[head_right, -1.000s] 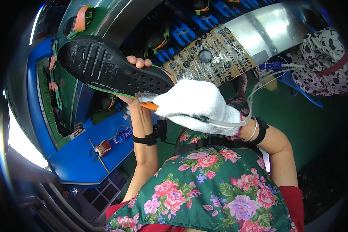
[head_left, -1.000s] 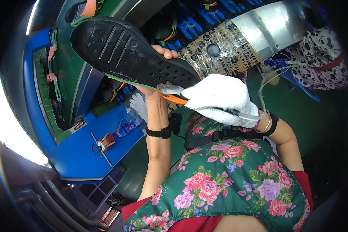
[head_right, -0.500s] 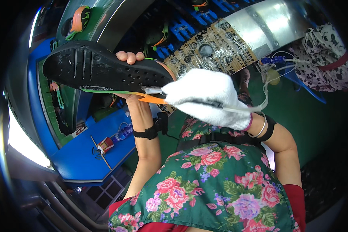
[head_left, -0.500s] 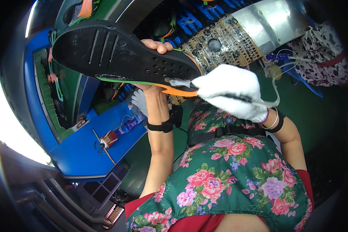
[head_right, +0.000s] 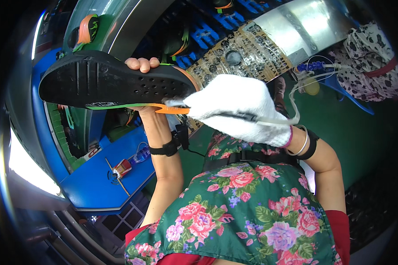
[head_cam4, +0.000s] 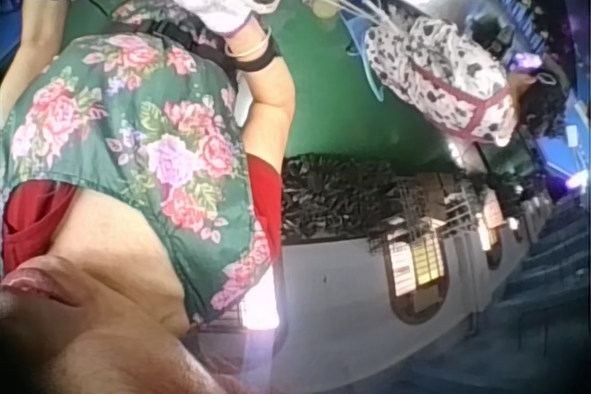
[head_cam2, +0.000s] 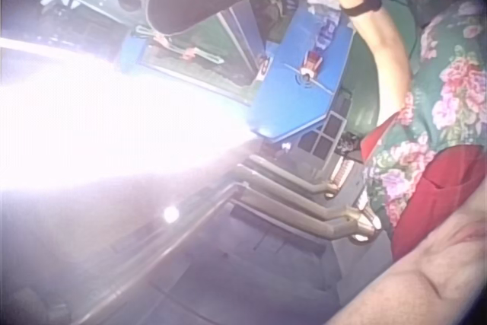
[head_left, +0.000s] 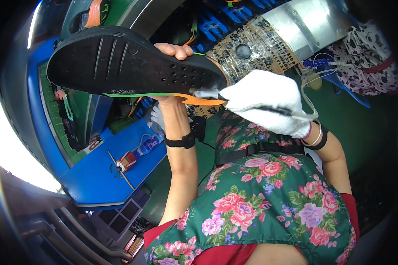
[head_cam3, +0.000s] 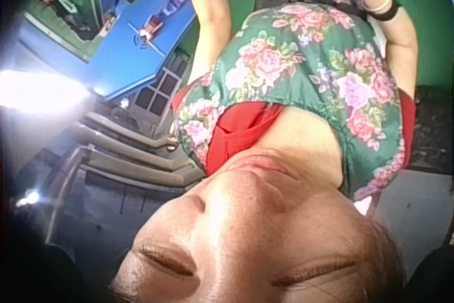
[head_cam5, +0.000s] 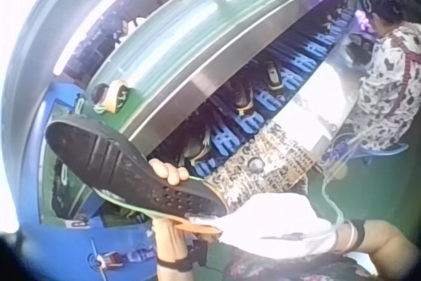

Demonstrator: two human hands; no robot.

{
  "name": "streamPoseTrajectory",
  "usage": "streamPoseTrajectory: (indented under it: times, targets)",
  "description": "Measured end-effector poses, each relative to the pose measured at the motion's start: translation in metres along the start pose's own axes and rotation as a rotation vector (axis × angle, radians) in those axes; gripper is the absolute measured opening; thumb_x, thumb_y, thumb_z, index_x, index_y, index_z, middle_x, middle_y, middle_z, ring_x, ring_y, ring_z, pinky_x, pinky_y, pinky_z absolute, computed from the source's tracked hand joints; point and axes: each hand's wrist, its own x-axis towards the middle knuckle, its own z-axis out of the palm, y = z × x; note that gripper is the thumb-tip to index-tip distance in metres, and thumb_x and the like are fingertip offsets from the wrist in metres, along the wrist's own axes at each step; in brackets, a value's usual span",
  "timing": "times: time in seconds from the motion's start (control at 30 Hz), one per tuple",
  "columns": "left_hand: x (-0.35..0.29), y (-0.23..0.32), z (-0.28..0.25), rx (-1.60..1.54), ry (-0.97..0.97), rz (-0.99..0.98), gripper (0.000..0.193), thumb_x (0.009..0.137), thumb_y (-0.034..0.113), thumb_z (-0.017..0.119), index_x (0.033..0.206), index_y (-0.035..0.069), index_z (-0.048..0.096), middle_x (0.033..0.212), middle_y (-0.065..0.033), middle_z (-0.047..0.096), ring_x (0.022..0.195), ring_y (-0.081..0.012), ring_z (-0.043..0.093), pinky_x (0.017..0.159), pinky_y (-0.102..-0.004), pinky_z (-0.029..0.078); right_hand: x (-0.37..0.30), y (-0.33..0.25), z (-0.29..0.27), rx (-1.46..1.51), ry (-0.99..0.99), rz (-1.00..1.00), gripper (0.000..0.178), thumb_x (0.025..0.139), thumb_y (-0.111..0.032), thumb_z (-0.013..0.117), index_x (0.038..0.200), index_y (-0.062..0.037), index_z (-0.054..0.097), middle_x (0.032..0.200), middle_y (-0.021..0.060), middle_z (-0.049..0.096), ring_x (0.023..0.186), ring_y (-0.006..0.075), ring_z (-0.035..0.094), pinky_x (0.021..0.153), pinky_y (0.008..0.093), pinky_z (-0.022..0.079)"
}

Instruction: Applying adhesive to the underside of shoe soles using a brush on a production line.

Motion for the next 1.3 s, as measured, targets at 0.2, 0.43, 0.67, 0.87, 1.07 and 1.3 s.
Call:
streamPoseTrajectory:
  times: [0.2, 0.43, 0.67, 0.87, 1.07, 1.3]
  targets:
    - [0.005, -0.002, -0.001, -0.011, 0.01, 0.02, 0.066, 0.1, 0.054, 0.058, 0.114, -0.01, 0.061, 0.101, -0.0224, 0.068, 0.099, -0.0318, 0.067, 0.101, -0.0485, 0.049, -0.004, -0.001, 0.005, -0.181, 0.036, -0.094, 0.024, 0.08, -0.006, 0.079, 0.104, -0.0102, 0.08, 0.108, 0.0096, 0.078, 0.089, 0.0283, 0.073, 0.078, 0.0378, 0.06]
    - [0.004, -0.012, 0.002, -0.065, 0.018, 0.031, 0.072, 0.1, 0.058, 0.055, 0.117, -0.012, 0.061, 0.105, -0.0237, 0.067, 0.101, -0.0332, 0.067, 0.103, -0.0482, 0.049, 0.008, -0.014, 0.028, -0.135, 0.047, -0.192, 0.032, 0.08, -0.004, 0.083, 0.111, -0.0092, 0.078, 0.108, 0.0097, 0.077, 0.094, 0.0273, 0.075, 0.079, 0.0364, 0.06]
    - [0.005, -0.014, -0.006, -0.053, 0.002, 0.033, 0.082, 0.098, 0.067, 0.05, 0.118, -0.012, 0.061, 0.108, -0.0231, 0.067, 0.103, -0.0339, 0.067, 0.101, -0.0487, 0.05, -0.002, -0.013, 0.017, -0.132, 0.152, -0.052, 0.024, 0.075, 0.003, 0.082, 0.098, -0.003, 0.079, 0.104, 0.0167, 0.078, 0.093, 0.0292, 0.075, 0.081, 0.0377, 0.059]
    - [0.006, -0.025, 0.001, -0.089, 0.019, 0.048, 0.081, 0.098, 0.066, 0.049, 0.119, -0.011, 0.062, 0.108, -0.0218, 0.067, 0.102, -0.0331, 0.067, 0.101, -0.0484, 0.05, -0.006, -0.007, 0.022, 0.25, 0.331, 0.134, 0.018, 0.082, 0.003, 0.08, 0.099, -0.0017, 0.078, 0.108, 0.0156, 0.078, 0.095, 0.0254, 0.075, 0.083, 0.0359, 0.06]
    - [0.01, -0.028, 0.005, -0.153, 0.047, 0.011, 0.076, 0.099, 0.064, 0.048, 0.115, -0.009, 0.062, 0.106, -0.0201, 0.067, 0.101, -0.0315, 0.067, 0.1, -0.0474, 0.05, -0.01, -0.011, 0.005, -0.349, 0.184, -0.086, 0.029, 0.078, 0.002, 0.081, 0.106, -0.0027, 0.078, 0.102, 0.0134, 0.078, 0.084, 0.0269, 0.073, 0.073, 0.0353, 0.058]
    - [0.014, -0.027, 0.0, -0.176, -0.033, -0.16, 0.083, 0.096, 0.072, 0.048, 0.117, -0.008, 0.062, 0.104, -0.0179, 0.066, 0.099, -0.0299, 0.066, 0.097, -0.0475, 0.051, -0.008, -0.009, 0.004, 0.023, 0.166, 0.068, 0.017, 0.077, 0.007, 0.079, 0.093, -0.0002, 0.078, 0.099, 0.0171, 0.078, 0.087, 0.0258, 0.076, 0.077, 0.0368, 0.06]
